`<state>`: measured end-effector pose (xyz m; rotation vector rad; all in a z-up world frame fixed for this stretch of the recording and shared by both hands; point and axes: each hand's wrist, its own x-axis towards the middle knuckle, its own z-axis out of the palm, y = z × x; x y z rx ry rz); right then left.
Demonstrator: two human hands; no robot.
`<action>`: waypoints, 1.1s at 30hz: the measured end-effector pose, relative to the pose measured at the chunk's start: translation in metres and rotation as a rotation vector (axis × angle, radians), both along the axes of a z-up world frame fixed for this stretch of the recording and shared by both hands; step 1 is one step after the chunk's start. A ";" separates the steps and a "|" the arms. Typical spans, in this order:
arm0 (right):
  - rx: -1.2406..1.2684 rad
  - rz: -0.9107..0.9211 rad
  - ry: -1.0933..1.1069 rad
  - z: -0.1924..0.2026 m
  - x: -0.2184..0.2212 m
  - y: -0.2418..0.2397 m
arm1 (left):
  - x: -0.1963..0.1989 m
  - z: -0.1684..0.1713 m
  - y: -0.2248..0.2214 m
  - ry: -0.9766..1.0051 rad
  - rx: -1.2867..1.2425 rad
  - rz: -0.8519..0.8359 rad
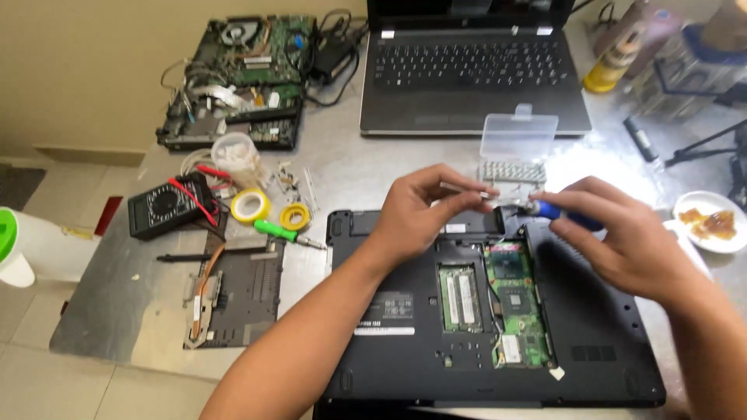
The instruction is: Removing the heatsink and CPU from a laptop motherboard using a screwdriver on a repair bench.
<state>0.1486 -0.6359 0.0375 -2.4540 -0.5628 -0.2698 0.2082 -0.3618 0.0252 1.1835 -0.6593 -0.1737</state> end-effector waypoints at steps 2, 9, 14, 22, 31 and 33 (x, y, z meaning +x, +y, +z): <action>0.047 0.021 -0.030 -0.009 0.003 -0.004 | 0.000 0.004 -0.001 -0.048 0.067 0.050; 0.027 -0.032 0.009 -0.046 -0.001 -0.025 | 0.001 0.005 0.001 -0.028 0.219 0.094; -0.012 -0.231 -0.171 -0.044 0.002 -0.061 | 0.013 0.031 0.035 -0.136 0.269 0.142; 0.374 -0.593 0.176 -0.180 0.049 -0.162 | -0.006 0.013 0.161 -0.384 1.469 0.421; 0.221 -0.521 0.180 -0.221 0.060 -0.159 | -0.014 -0.022 0.188 -0.605 1.610 0.601; 0.176 -0.509 0.159 -0.214 0.058 -0.154 | -0.017 -0.017 0.191 -0.513 1.448 0.623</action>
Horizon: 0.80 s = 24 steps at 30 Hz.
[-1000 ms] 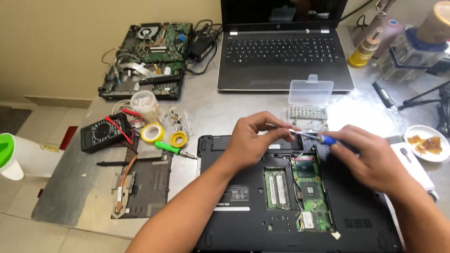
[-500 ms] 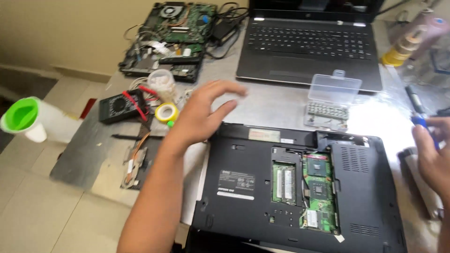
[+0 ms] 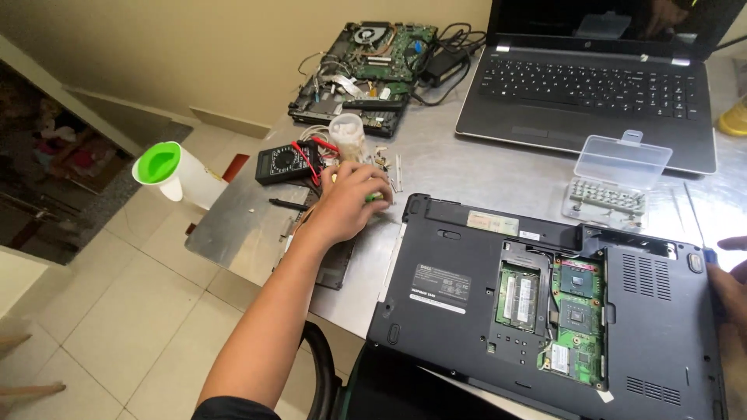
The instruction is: Removing the heatsink and CPU from a laptop motherboard using a screwdriver on a repair bench.
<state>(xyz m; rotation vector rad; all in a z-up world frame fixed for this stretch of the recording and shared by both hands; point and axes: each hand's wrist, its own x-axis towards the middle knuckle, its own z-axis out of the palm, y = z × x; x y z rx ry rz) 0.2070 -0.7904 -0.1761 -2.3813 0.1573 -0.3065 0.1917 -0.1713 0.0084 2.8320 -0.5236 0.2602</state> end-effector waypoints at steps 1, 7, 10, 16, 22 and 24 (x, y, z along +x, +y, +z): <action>-0.049 0.014 -0.005 0.003 0.000 0.002 | 0.000 0.003 0.001 0.029 -0.184 0.004; -0.213 -0.041 0.057 0.027 0.003 0.022 | 0.003 0.000 -0.016 -0.119 -0.576 0.189; -0.147 0.014 -0.091 -0.006 0.023 -0.007 | -0.009 0.027 -0.047 0.064 -0.866 0.190; -0.272 0.077 -0.310 0.108 -0.024 0.061 | -0.011 0.043 -0.096 0.164 -1.135 -0.094; 0.089 0.264 0.175 0.204 -0.073 0.143 | -0.014 0.063 -0.164 0.425 -1.252 -0.361; 0.245 0.422 0.188 0.204 -0.080 0.150 | -0.009 0.059 -0.189 0.478 -1.276 -0.409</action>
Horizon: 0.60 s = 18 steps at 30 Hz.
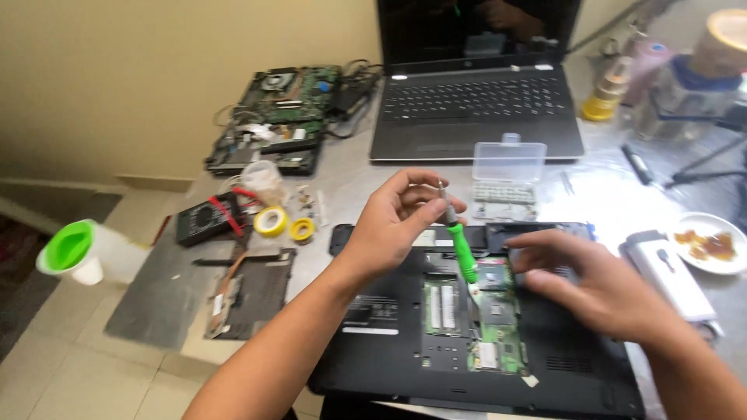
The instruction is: Removing the heatsink and CPU from a laptop motherboard using a screwdriver on a repair bench.
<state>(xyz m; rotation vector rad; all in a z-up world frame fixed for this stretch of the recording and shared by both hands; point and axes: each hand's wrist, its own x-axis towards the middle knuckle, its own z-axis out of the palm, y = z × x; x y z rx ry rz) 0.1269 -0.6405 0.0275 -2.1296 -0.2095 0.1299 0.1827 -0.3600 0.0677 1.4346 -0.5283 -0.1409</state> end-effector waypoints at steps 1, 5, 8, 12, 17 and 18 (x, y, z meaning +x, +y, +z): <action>0.171 0.165 0.014 -0.001 -0.003 0.004 | 0.002 -0.003 -0.013 0.013 -0.030 -0.040; 0.331 0.137 0.026 -0.007 -0.004 0.010 | 0.013 -0.012 -0.056 -0.017 -0.042 -0.169; 0.309 0.002 -0.107 -0.014 0.006 -0.002 | 0.031 -0.029 -0.079 -0.025 -0.124 -0.236; 0.164 -0.164 -0.143 -0.005 0.008 -0.009 | 0.063 -0.042 -0.091 -0.144 -0.166 -0.181; 0.008 -0.249 -0.023 -0.002 0.007 -0.014 | 0.093 -0.046 -0.062 -0.043 -0.193 -0.036; 0.055 -0.297 -0.064 0.000 0.007 -0.014 | 0.096 -0.049 -0.058 -0.121 -0.012 0.012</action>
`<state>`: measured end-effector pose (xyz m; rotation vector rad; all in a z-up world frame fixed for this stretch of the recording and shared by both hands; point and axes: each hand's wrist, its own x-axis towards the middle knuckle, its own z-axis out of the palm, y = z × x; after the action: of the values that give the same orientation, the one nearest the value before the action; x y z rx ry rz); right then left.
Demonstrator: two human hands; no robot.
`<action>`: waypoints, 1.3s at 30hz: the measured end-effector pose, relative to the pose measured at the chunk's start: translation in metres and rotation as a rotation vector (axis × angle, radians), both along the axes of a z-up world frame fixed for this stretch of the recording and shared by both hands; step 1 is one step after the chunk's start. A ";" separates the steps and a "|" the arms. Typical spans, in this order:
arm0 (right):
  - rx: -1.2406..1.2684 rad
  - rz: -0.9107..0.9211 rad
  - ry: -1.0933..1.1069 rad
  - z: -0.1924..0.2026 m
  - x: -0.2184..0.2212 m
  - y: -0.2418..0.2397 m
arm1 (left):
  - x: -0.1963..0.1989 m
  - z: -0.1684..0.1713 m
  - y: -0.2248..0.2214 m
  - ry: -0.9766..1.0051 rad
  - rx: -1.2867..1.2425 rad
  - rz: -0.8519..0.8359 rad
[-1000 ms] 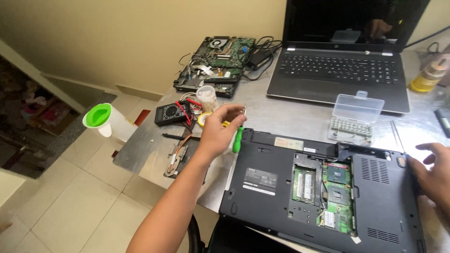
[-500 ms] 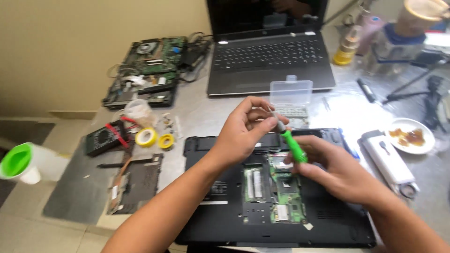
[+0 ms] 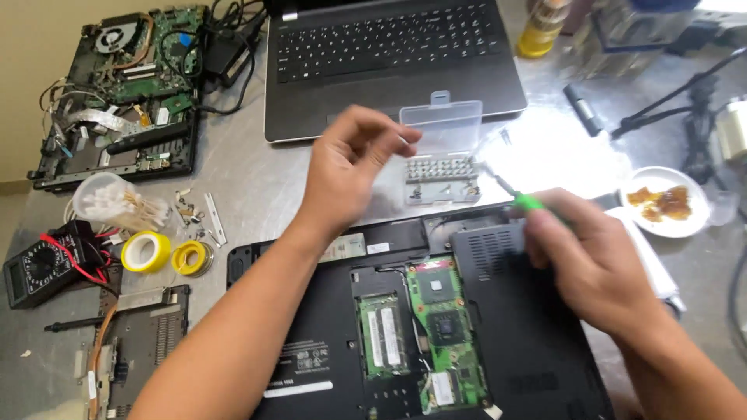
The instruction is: Removing the heatsink and CPU from a laptop motherboard using a screwdriver on a repair bench.
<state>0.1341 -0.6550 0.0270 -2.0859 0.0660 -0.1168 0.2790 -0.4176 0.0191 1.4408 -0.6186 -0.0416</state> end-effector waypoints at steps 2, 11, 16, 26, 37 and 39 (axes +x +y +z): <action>0.046 -0.047 -0.035 0.001 -0.001 0.000 | 0.004 -0.006 0.004 -0.066 0.185 0.058; 0.155 -0.148 -0.129 -0.001 -0.003 0.006 | 0.035 -0.015 -0.020 -0.056 0.553 0.101; 0.162 -0.141 -0.166 0.000 -0.005 0.006 | 0.045 -0.028 -0.024 -0.485 0.693 0.125; 0.130 -0.104 -0.199 -0.002 -0.006 0.004 | 0.041 -0.036 -0.017 -0.656 0.818 0.138; 0.132 -0.114 -0.165 0.000 -0.006 0.005 | 0.042 -0.033 -0.013 -0.563 0.884 0.077; 0.111 -0.116 -0.165 -0.001 -0.005 0.005 | 0.040 -0.033 -0.013 -0.567 0.884 0.088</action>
<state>0.1289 -0.6499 0.0262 -1.9543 0.0914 -0.3479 0.3192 -0.4310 -0.0141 2.3689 -1.0741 0.1937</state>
